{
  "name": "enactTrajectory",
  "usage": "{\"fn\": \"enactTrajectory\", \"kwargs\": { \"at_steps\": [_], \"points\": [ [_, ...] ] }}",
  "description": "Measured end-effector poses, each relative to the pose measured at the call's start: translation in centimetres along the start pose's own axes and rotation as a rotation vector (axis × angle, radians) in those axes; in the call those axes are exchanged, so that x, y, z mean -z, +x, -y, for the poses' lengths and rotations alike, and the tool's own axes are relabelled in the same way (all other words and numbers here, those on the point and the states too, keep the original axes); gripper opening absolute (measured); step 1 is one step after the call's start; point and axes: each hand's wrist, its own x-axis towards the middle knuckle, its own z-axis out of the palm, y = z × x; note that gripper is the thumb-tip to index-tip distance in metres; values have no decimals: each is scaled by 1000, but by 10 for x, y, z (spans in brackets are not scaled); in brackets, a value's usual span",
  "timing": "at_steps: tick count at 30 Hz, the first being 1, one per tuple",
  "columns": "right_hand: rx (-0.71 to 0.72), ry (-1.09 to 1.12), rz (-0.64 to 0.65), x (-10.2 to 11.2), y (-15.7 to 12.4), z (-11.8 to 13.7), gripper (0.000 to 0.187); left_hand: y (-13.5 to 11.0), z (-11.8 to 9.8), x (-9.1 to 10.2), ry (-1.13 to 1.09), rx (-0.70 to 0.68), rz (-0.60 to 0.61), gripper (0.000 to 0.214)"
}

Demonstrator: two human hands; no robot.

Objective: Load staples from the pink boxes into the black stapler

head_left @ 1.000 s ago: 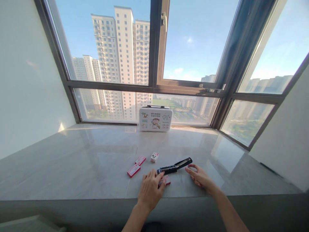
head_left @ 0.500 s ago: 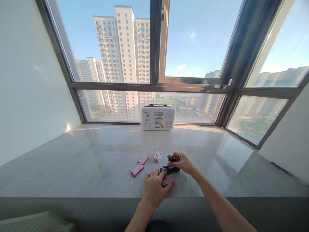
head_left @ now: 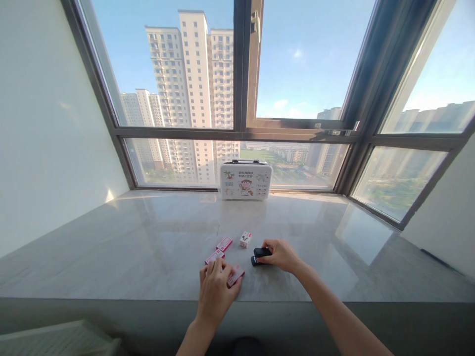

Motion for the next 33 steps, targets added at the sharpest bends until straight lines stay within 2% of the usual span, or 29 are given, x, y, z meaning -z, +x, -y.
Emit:
{"fn": "enactTrajectory", "kwargs": {
  "at_steps": [3,6,10,15,19,23,28,33],
  "points": [
    [-14,-7,-7,-1,0,0,47,14,32,6,18,19,-56,16],
    [-29,-8,-10,-2,0,0,47,34,56,6,-59,-17,-17,20],
    [-32,-6,-18,-3,0,1,46,50,74,0,-216,-82,90,22],
    [-46,1,-17,-4,0,1,45,48,88,-9,-265,-68,71,23],
    [-55,-5,-16,-5,0,1,45,48,95,-14,-237,-97,74,48],
    [-47,-16,-17,-4,0,1,44,53,98,-15,-234,-186,150,72],
    [-27,-44,-6,0,-1,5,42,60,95,-19,-216,-238,283,66],
    [-22,-109,-9,7,-7,13,33,60,79,-34,-190,-200,206,65]
  ]
}}
